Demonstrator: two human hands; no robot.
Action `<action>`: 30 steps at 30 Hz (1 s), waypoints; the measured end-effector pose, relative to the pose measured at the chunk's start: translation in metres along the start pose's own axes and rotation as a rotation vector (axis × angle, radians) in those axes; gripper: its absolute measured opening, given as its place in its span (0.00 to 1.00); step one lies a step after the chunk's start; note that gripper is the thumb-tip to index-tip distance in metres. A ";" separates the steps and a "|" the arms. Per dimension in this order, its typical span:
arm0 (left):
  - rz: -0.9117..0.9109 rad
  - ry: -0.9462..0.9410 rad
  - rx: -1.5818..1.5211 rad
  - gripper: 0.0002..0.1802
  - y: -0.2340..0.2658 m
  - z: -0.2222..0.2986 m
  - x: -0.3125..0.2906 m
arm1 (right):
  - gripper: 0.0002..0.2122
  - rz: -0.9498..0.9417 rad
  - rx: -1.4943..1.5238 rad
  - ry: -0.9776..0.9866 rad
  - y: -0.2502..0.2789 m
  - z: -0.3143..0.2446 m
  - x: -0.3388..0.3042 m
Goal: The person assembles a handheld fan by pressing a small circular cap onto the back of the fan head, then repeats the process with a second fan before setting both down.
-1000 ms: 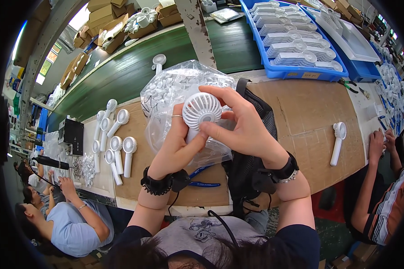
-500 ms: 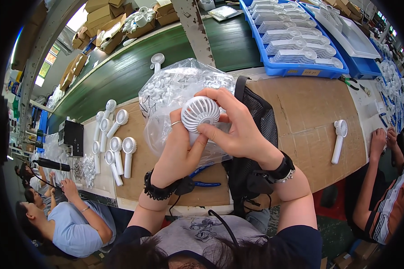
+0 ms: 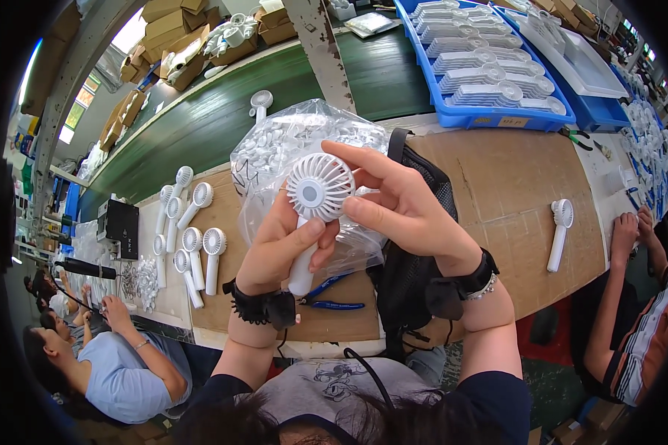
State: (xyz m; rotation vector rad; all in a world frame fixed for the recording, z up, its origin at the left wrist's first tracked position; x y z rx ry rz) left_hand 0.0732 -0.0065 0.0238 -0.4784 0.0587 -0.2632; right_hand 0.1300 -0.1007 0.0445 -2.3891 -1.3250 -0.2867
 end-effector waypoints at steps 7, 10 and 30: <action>0.030 -0.011 0.053 0.31 0.003 -0.003 0.002 | 0.23 0.061 -0.049 0.012 0.000 0.001 0.000; 0.028 -0.017 0.221 0.29 0.002 -0.002 0.001 | 0.23 0.084 -0.152 0.006 0.001 0.004 -0.001; 0.158 -0.252 0.559 0.21 0.009 -0.002 0.002 | 0.21 0.157 -0.263 0.099 0.003 0.002 -0.002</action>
Point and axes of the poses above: each hand's wrist, its own x-axis towards the middle knuckle, its own y-axis out of the back of the hand, z = x × y, the point moved 7 cm from there along x, towards the middle knuckle, and after that the axes turned 3 degrees about -z, right-handed, at the moved point
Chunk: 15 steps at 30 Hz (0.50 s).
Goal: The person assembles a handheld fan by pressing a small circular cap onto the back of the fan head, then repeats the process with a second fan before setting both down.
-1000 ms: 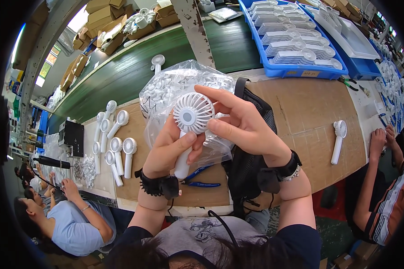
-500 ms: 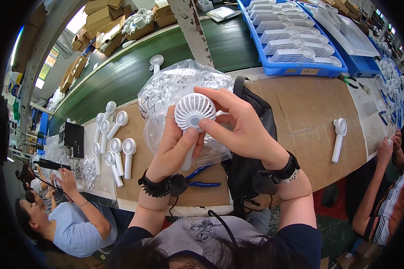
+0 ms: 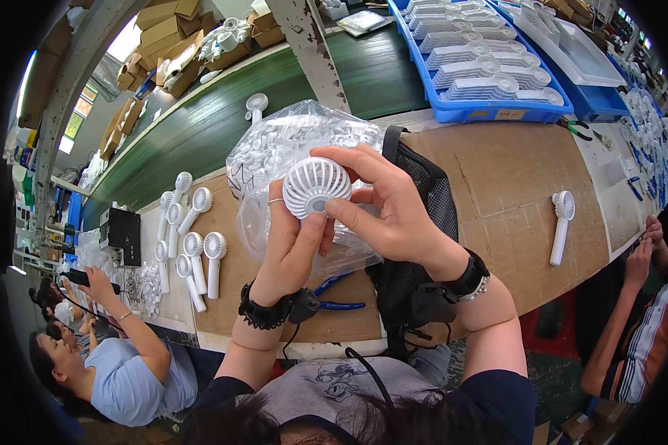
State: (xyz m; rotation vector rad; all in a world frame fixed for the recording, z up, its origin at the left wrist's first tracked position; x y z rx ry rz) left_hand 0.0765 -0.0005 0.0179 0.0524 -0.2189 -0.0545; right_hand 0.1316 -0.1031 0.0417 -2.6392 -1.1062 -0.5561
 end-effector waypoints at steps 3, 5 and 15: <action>-0.005 0.026 -0.103 0.20 -0.002 0.003 -0.001 | 0.22 0.004 0.016 -0.002 0.000 0.002 0.001; -0.004 0.037 -0.154 0.19 -0.002 0.003 -0.002 | 0.22 0.002 0.024 -0.003 -0.002 0.003 0.001; 0.055 -0.159 -0.266 0.27 0.000 0.003 -0.002 | 0.23 -0.034 -0.201 0.073 -0.016 -0.003 -0.010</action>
Point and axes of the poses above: each hand's wrist, its own x-axis towards the middle knuckle, its own y-axis out of the back of the hand, z = x × y, the point moved 7 cm from there along x, towards the middle knuckle, and after that the axes turned 3 degrees about -z, right-handed, at the moved point
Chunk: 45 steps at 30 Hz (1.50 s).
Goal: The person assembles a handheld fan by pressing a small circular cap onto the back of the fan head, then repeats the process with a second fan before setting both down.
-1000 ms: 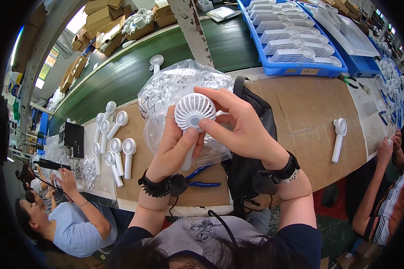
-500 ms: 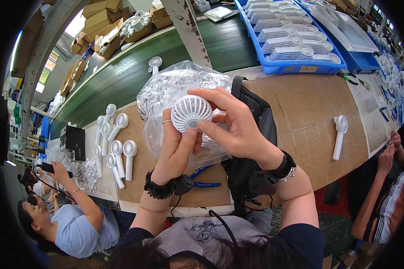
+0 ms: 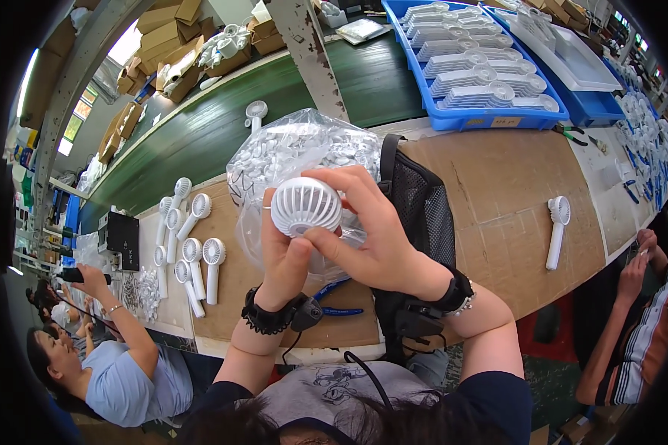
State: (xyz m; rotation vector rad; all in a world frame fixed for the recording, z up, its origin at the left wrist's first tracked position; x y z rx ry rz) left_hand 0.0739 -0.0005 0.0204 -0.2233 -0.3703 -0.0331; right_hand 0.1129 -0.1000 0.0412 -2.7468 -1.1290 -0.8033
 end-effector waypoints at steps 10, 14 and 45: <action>0.040 -0.050 -0.069 0.34 -0.008 -0.005 -0.014 | 0.22 0.139 0.288 0.152 -0.015 -0.003 -0.010; 0.111 -0.114 -0.120 0.36 -0.012 -0.005 -0.021 | 0.22 0.092 0.363 0.183 -0.016 -0.007 -0.010; 0.619 -0.010 0.849 0.27 0.162 0.050 -0.099 | 0.29 0.373 0.231 0.190 0.035 -0.029 -0.013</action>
Point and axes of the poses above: each hand's wrist, its own x-axis towards the middle knuckle, its own y-axis out of the back of the hand, z = x × y, the point moved 7 cm from there along x, towards the middle knuckle, and after that the axes turned 3 degrees about -z, right-handed, at the moved point
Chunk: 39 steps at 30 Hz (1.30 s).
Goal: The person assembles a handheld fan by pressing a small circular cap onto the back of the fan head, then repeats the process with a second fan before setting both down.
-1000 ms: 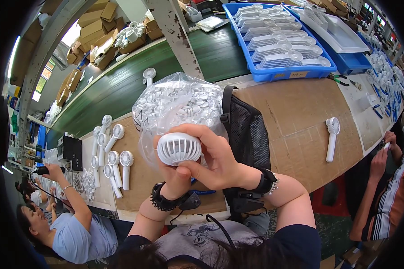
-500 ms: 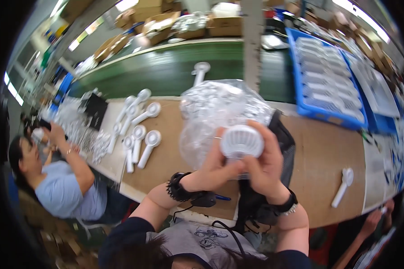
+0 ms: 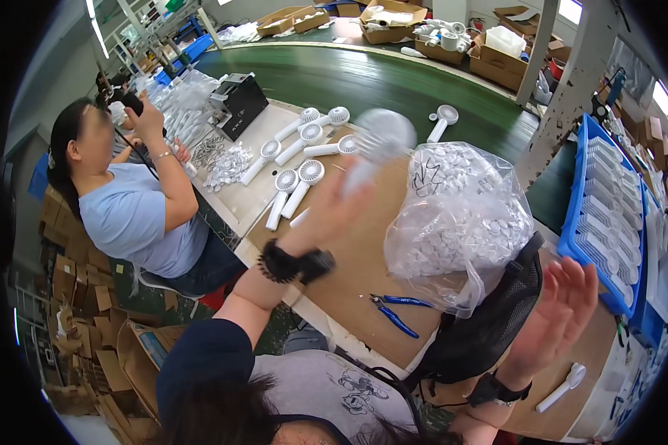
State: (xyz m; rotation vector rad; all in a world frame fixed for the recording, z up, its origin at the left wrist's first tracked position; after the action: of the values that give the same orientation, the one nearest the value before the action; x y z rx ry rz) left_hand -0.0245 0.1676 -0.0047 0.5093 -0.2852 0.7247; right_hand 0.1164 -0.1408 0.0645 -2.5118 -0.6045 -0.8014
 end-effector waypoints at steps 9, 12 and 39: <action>-0.015 0.617 0.973 0.26 0.197 -0.126 -0.060 | 0.19 -0.141 -0.247 0.191 0.031 -0.050 -0.013; -0.059 0.617 0.775 0.24 0.206 -0.178 -0.073 | 0.16 -0.137 -0.450 0.084 0.037 -0.042 -0.016; -0.850 -0.182 -0.075 0.25 -0.093 0.112 -0.024 | 0.23 0.022 0.144 -0.427 0.089 0.008 -0.063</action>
State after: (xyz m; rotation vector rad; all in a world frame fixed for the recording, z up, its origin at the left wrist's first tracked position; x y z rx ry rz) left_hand 0.0142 0.0357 0.0475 0.5644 -0.2336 -0.1578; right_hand 0.1193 -0.2256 -0.0044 -2.5596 -0.7399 -0.1976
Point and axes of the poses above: each hand's wrist, its own x-axis towards the middle knuckle, its own y-axis out of the back of the hand, z = x × y, the point moved 7 cm from there along x, towards the middle knuckle, and after that the axes turned 3 degrees about -z, right-handed, at the moved point
